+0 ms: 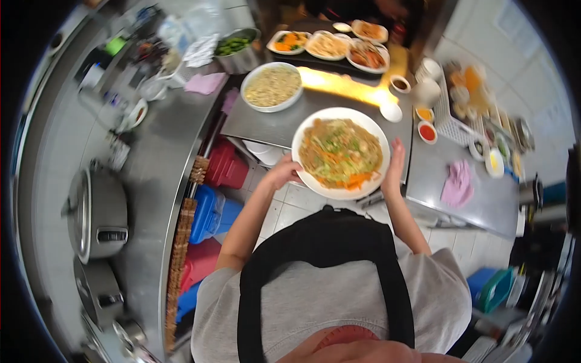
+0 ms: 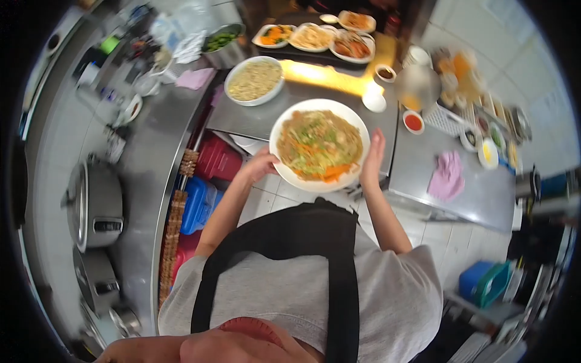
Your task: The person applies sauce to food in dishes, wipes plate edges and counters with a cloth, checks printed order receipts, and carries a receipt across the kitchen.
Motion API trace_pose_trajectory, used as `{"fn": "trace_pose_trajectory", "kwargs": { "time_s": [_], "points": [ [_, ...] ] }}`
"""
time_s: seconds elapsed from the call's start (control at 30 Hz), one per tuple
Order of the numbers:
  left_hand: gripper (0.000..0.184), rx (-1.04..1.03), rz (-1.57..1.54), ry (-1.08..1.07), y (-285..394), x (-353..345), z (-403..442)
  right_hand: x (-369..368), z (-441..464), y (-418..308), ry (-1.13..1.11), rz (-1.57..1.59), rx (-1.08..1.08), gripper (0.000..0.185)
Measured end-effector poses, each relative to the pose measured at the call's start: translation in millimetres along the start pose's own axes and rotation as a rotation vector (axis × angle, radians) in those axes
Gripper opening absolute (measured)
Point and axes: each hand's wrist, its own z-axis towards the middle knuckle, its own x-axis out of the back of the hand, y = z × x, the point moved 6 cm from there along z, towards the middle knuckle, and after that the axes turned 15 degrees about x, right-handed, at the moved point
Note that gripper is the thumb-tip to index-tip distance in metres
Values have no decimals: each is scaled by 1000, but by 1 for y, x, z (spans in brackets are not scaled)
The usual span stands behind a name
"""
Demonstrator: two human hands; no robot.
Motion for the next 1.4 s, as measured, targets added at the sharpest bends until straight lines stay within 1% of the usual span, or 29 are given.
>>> {"fn": "trace_pose_trajectory", "kwargs": {
  "time_s": [0.03,0.07,0.13,0.2,0.27,0.3,0.33,0.4,0.43,0.47,0.57,0.6,0.67,0.7,0.73,0.8,0.83,0.87,0.93,0.97,1.0,1.03,1.07,1.13,1.2,1.3,1.33,1.37,1.4],
  "points": [
    [57,26,10,-1,4,4,5,-4,-2,-3,-15,-17,23,60],
    [58,42,16,2,8,8,9,-5,-6,-8,20,-33,13,60],
    [56,83,50,-2,13,15,18,-10,-11,-21,21,-36,-5,59],
    [54,107,81,0,23,22,30,-1,-8,-7,43,-90,14,58],
    [51,153,55,-12,33,24,34,-2,-15,-5,101,31,-17,52],
    [50,165,89,-15,40,23,32,-1,-18,-6,101,36,-68,51],
    [50,182,96,-28,40,25,35,0,-20,-7,119,26,-76,51],
    [55,108,48,-43,46,32,38,-3,-26,-8,151,118,-64,57],
    [58,65,90,-71,48,31,37,-3,-29,-7,166,111,-75,60],
    [58,78,91,-77,47,33,37,-4,-32,-3,176,104,-83,60],
    [60,117,121,-171,51,32,42,-12,-32,2,113,-62,72,62],
    [60,120,115,-178,52,33,46,-15,-34,5,113,-72,71,62],
    [57,195,165,-231,53,31,51,-26,-33,4,188,49,23,57],
    [52,173,249,-228,54,29,53,-18,-30,20,199,43,35,61],
    [52,159,240,-227,53,28,52,-20,-29,16,185,40,43,61],
    [55,154,221,-216,48,25,51,-22,-30,15,251,215,-52,65],
    [55,152,189,-217,41,26,54,-19,-28,14,203,197,-33,71],
    [55,139,184,-222,41,17,41,-15,-26,9,195,193,-22,71],
    [58,72,73,-205,44,4,6,-7,-28,7,174,164,-85,74],
    [58,75,66,-210,46,0,-9,-13,-33,-15,172,122,-121,75],
    [58,49,129,-207,49,-5,-24,-13,-36,-34,173,111,-128,75],
    [59,25,192,-204,53,-10,-41,-14,-37,-51,113,103,-121,75],
    [59,34,184,-209,59,-15,-57,-17,-37,-70,54,96,-111,75],
    [67,22,113,-406,80,-31,-95,-22,-34,-112,62,78,-101,73],
    [71,3,61,-520,100,-44,-130,-24,-34,-156,40,-13,-6,72],
    [74,28,61,-610,122,-56,-170,-25,-34,-203,14,127,84,73],
    [75,-4,20,-671,127,-60,-182,-30,-36,-221,3,187,102,73],
    [78,-97,-9,-724,130,-61,-191,-39,-40,-238,25,260,98,73],
    [84,-143,99,-683,138,-63,-200,-45,-44,-251,64,296,127,72]
  ]
}}
